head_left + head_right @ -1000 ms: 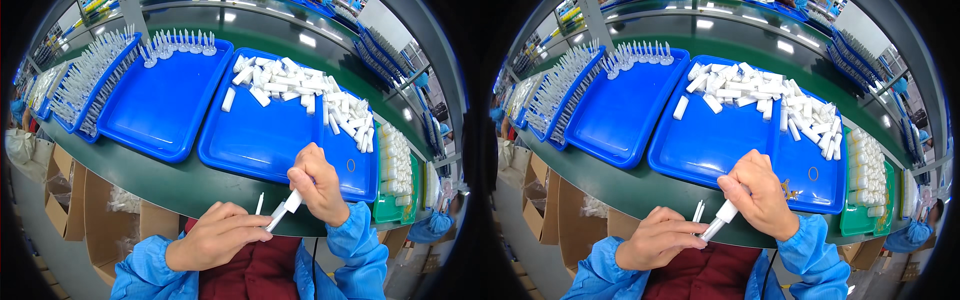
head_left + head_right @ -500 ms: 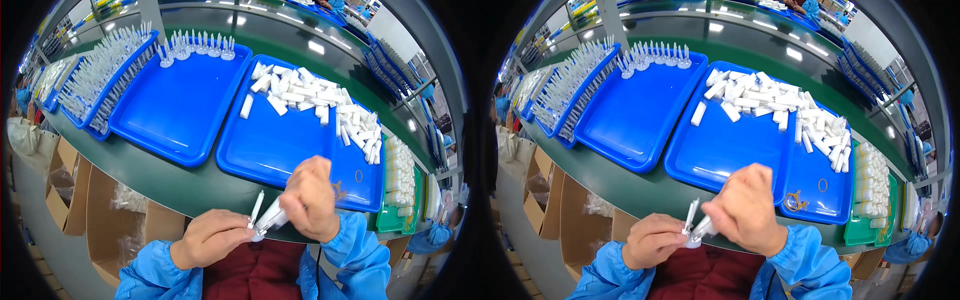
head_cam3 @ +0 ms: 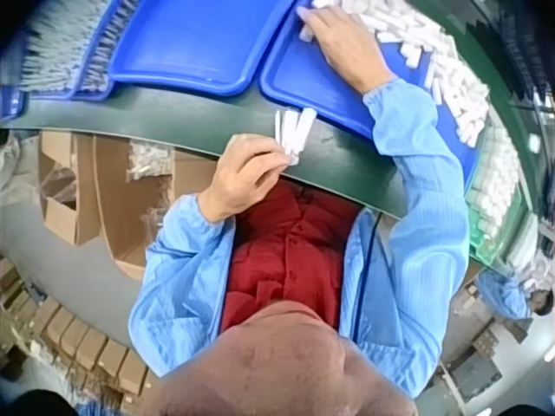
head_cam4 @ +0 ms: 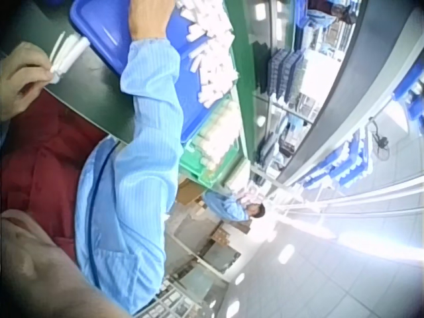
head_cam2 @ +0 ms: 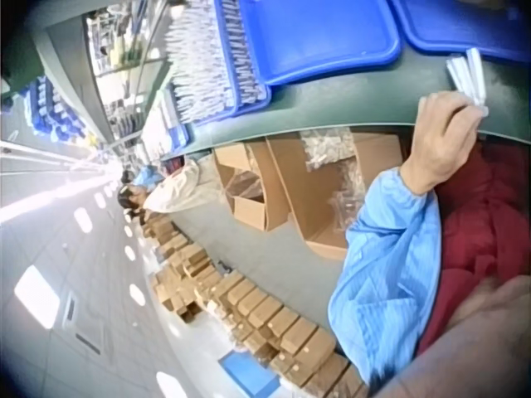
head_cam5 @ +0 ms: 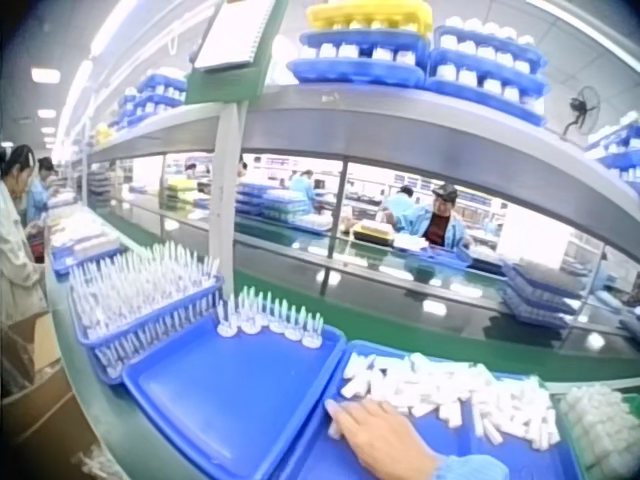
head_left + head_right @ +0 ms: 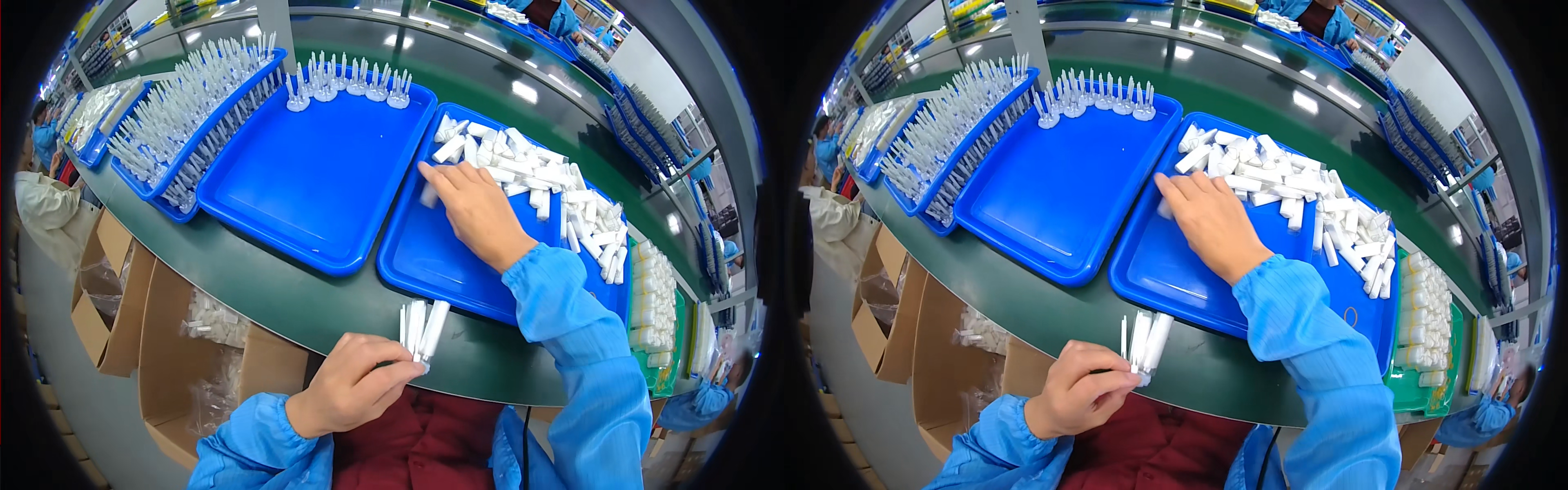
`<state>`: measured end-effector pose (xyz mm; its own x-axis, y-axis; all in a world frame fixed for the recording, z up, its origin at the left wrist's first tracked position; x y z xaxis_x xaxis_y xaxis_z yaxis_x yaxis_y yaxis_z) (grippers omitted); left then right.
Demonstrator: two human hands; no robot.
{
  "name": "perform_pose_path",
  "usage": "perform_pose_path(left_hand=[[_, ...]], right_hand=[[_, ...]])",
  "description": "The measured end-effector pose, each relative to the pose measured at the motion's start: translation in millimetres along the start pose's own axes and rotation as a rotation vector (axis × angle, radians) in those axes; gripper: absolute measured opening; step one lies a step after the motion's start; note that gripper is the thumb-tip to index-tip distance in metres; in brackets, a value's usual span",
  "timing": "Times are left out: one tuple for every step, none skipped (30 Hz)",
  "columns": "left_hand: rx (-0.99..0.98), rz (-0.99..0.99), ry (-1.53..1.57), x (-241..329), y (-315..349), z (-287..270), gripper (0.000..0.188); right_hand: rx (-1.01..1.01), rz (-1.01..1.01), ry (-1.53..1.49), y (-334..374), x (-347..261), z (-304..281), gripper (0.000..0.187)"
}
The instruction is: Assembling plastic components for medical or scientific devices on a factory line.
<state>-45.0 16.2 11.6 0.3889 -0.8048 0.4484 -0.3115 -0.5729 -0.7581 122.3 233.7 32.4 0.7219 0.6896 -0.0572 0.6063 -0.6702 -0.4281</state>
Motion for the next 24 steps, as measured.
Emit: perform_pose_path(left_hand=[[-0.008, 0.003, -0.004, 0, 3, -2, 0.039], [-0.014, -0.004, -0.003, 0, 7, -1, 0.039], [-0.021, -0.009, 0.001, 0, 10, 1, 0.040], [-0.024, -0.011, 0.002, 1, 11, 1, 0.038], [-0.028, -0.012, 0.005, 2, 10, 1, 0.037], [-0.032, -0.012, 0.009, 3, 8, 0, 0.036], [-0.043, -0.006, 0.013, 4, 5, 0, 0.034], [-0.051, 0.000, 0.017, 4, 2, -2, 0.033], [-0.060, 0.005, 0.022, 4, -1, -3, 0.031], [-0.069, 0.007, 0.031, 5, -2, -4, 0.030], [-0.076, 0.015, 0.057, 6, -5, -5, 0.029], [-0.084, 0.022, 0.082, 7, -7, -5, 0.028], [-0.096, 0.031, 0.126, 9, -11, -5, 0.028], [-0.108, 0.039, 0.169, 11, -14, -5, 0.029], [-0.120, 0.047, 0.212, 13, -17, -3, 0.029], [-0.131, 0.049, 0.217, 15, -21, -1, 0.029], [-0.141, 0.050, 0.220, 17, -23, 3, 0.029], [-0.151, 0.051, 0.223, 18, -25, 5, 0.030], [-0.166, 0.062, 0.232, 20, -27, 7, 0.030], [-0.179, 0.072, 0.240, 21, -29, 8, 0.030], [-0.193, 0.082, 0.247, 22, -30, 9, 0.030], [-0.197, 0.084, 0.242, 24, -30, 9, 0.030], [-0.201, 0.085, 0.237, 26, -30, 10, 0.030], [-0.204, 0.087, 0.231, 27, -29, 10, 0.031]], right_hand=[[-0.038, -0.006, 0.021, 1, 2, -2, 0.040], [-0.088, -0.011, 0.040, 6, 3, -7, 0.035], [-0.137, -0.016, 0.061, 11, 3, -12, 0.031], [-0.158, 0.000, 0.014, 14, 1, -21, 0.019], [-0.189, 0.033, -0.016, 21, 1, -24, 0.018], [-0.220, 0.068, -0.046, 29, 1, -26, 0.017], [-0.247, 0.105, -0.069, 37, 1, -32, 0.017], [-0.298, 0.163, -0.092, 43, -4, -43, 0.012], [-0.316, 0.295, -0.301, 51, -7, -53, 0.012], [-0.333, 0.411, -0.524, 58, -12, -58, 0.012], [-0.346, 0.542, -0.736, 68, -15, -66, 0.014], [-0.344, 0.590, -0.851, 78, -17, -73, 0.020], [-0.377, 0.635, -0.899, 89, -18, -78, 0.020], [-0.411, 0.680, -0.948, 99, -20, -83, 0.021], [-0.445, 0.724, -0.998, 107, -21, -87, 0.022], [-0.409, 0.704, -1.008, 109, -26, -90, 0.024], [-0.393, 0.650, -0.991, 111, -27, -90, 0.025], [-0.377, 0.596, -0.973, 113, -27, -90, 0.026], [-0.360, 0.537, -0.957, 115, -27, -90, 0.027], [-0.329, 0.525, -0.975, 119, -25, -88, 0.027], [-0.315, 0.518, -0.966, 123, -23, -89, 0.026], [-0.303, 0.506, -0.959, 126, -21, -90, 0.025], [-0.291, 0.493, -0.952, 128, -19, -90, 0.024], [-0.289, 0.453, -0.937, 130, -19, -89, 0.022]])
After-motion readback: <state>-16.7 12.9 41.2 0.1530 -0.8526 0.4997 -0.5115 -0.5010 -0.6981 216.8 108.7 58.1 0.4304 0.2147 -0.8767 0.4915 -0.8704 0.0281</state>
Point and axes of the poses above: each hand's wrist, its own y-axis away from the middle knuckle, its own z-axis out of the palm, x = y × z, the point moved 2 cm from there along -y, towards the middle knuckle, and after that the axes turned 13 degrees about z, right-handed, at the moved point
